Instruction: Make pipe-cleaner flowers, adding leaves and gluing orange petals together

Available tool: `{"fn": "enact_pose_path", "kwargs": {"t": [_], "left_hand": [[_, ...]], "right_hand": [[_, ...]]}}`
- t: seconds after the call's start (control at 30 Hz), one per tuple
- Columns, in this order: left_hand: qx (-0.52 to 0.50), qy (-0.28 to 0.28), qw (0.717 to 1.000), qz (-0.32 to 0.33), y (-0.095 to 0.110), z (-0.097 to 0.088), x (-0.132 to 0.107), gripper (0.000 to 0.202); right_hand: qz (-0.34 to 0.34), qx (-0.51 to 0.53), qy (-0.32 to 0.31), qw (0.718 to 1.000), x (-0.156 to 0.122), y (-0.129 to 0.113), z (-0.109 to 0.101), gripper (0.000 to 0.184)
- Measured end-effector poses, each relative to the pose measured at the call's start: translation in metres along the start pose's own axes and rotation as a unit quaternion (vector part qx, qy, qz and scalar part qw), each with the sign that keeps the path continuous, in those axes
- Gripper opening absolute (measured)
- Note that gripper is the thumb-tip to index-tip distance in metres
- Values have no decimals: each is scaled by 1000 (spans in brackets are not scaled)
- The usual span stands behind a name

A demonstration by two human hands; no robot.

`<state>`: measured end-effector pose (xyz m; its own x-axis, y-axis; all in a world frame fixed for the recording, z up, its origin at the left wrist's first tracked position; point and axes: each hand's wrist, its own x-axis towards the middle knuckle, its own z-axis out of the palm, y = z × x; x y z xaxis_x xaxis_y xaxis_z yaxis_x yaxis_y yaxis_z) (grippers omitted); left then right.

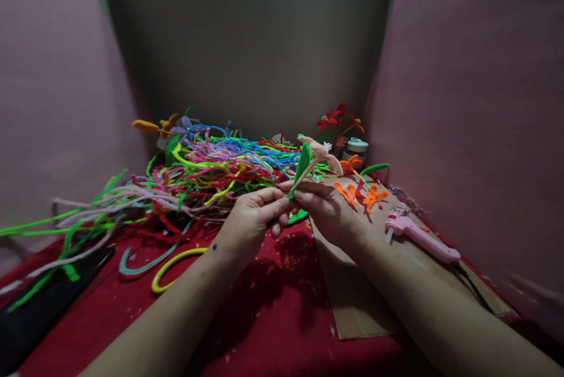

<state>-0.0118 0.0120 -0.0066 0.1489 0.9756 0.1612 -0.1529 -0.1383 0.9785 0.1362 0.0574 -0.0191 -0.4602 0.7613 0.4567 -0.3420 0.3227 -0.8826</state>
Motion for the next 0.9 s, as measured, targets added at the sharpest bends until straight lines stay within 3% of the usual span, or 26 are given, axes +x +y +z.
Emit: {"fn": "enact_pose_path", "kwargs": {"t": [0.2, 0.33, 0.43, 0.53, 0.63, 0.7, 0.77, 0.83, 0.9], "left_hand": [[-110, -40, 991, -58, 2, 1, -1, 9], [-157, -78, 981, -79, 3, 0, -2, 21], [-163, -105, 977, -89, 5, 0, -3, 24], [-90, -84, 990, -63, 7, 1, -2, 14], [100, 2, 995, 31, 4, 4, -2, 16], [244, 55, 962, 109, -2, 5, -2, 14], [373, 81, 905, 189, -10, 5, -2, 17], [473, 96, 845, 229, -16, 3, -2, 18], [524, 106, 811, 238, -20, 2, -2, 16]], "right_hand": [[30, 103, 3, 994, -1, 6, 0, 21], [86, 169, -34, 981, -3, 0, 1, 21], [78, 178, -40, 980, -3, -2, 1, 19], [45, 148, -17, 988, -2, 3, 1, 17], [23, 103, 21, 994, -2, 9, 3, 19], [34, 74, 67, 994, -4, 9, 4, 19], [52, 54, 103, 992, -6, 5, 7, 19], [58, 29, 117, 991, -7, -2, 11, 18], [54, -6, 117, 992, -8, -8, 15, 17]]}}
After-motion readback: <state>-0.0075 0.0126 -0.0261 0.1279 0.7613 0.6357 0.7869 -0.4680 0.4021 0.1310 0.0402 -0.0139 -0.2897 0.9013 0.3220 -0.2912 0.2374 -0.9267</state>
